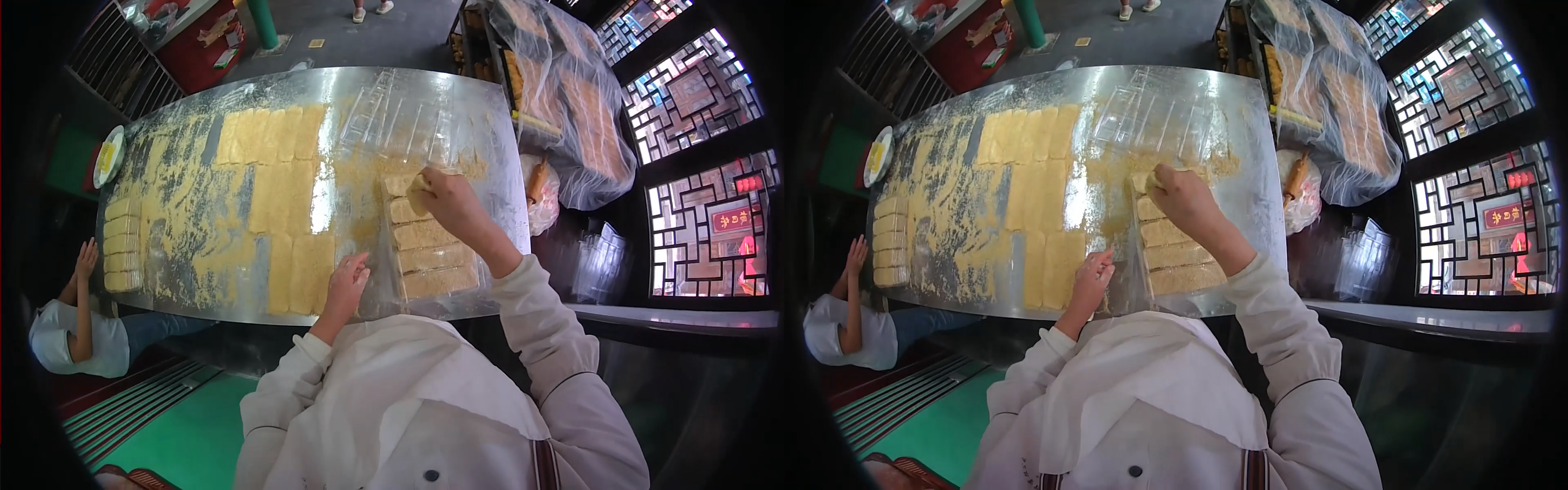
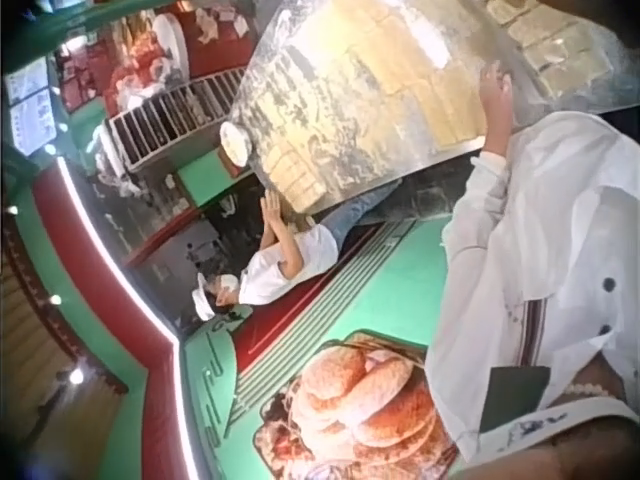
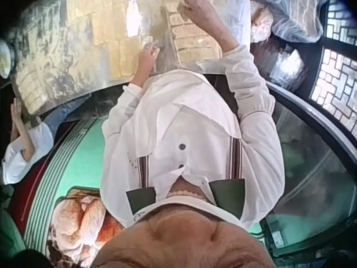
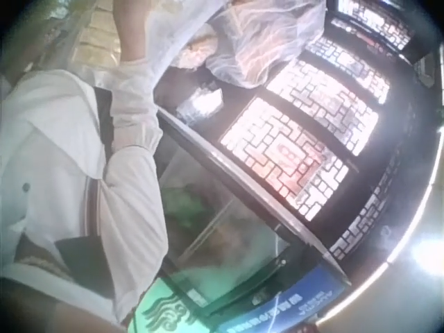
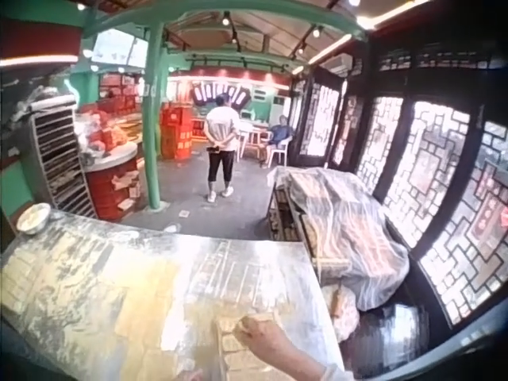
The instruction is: The person is preparing rectangular pastry pieces by dipping them in crumbs and arranging them on a tray.
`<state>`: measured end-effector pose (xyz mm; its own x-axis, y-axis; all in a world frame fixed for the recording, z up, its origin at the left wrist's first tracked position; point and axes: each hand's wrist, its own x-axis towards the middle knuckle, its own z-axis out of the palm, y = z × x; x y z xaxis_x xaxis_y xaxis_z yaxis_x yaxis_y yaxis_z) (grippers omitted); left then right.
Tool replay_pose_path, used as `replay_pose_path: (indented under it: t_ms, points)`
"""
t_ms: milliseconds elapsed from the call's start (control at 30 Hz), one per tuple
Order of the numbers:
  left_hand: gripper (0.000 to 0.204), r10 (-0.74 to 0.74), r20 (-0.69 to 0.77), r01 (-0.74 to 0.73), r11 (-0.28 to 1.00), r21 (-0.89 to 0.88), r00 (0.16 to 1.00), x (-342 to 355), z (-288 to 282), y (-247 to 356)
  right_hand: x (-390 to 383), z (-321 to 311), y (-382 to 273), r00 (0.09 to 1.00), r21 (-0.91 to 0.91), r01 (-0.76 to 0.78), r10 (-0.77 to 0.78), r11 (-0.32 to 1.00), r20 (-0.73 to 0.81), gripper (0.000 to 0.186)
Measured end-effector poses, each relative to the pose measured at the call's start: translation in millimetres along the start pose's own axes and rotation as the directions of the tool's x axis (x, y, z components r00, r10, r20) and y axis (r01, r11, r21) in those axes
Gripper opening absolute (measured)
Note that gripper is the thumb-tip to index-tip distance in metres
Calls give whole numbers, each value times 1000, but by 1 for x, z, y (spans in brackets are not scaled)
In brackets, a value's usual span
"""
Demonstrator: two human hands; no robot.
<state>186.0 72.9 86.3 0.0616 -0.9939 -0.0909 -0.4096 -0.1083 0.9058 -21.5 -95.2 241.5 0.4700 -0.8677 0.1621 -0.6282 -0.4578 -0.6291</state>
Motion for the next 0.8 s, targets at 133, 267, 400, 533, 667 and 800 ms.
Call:
replay_pose_path:
  t_ms: [133,267,400,533,667,800]
  points:
    - [43,-112,97,113,994,-7,989,24,33,6,-32,-21,12,982,97,-169,159,981,101,23]
    - [62,-216,130,211,976,50,968,26,52,16,-83,-21,27,888,629,-438,417,643,193,27]
    - [71,-187,92,180,980,82,978,20,66,15,-133,13,76,790,789,-515,542,335,286,30]
    - [72,-178,65,175,983,55,982,22,69,16,-158,32,114,742,810,-541,581,225,334,32]
    - [69,-154,65,146,982,115,986,26,67,15,-158,34,124,719,766,-608,554,209,419,35]
    - [67,-131,50,120,976,180,990,24,66,9,-151,36,110,687,757,-649,482,71,544,45]
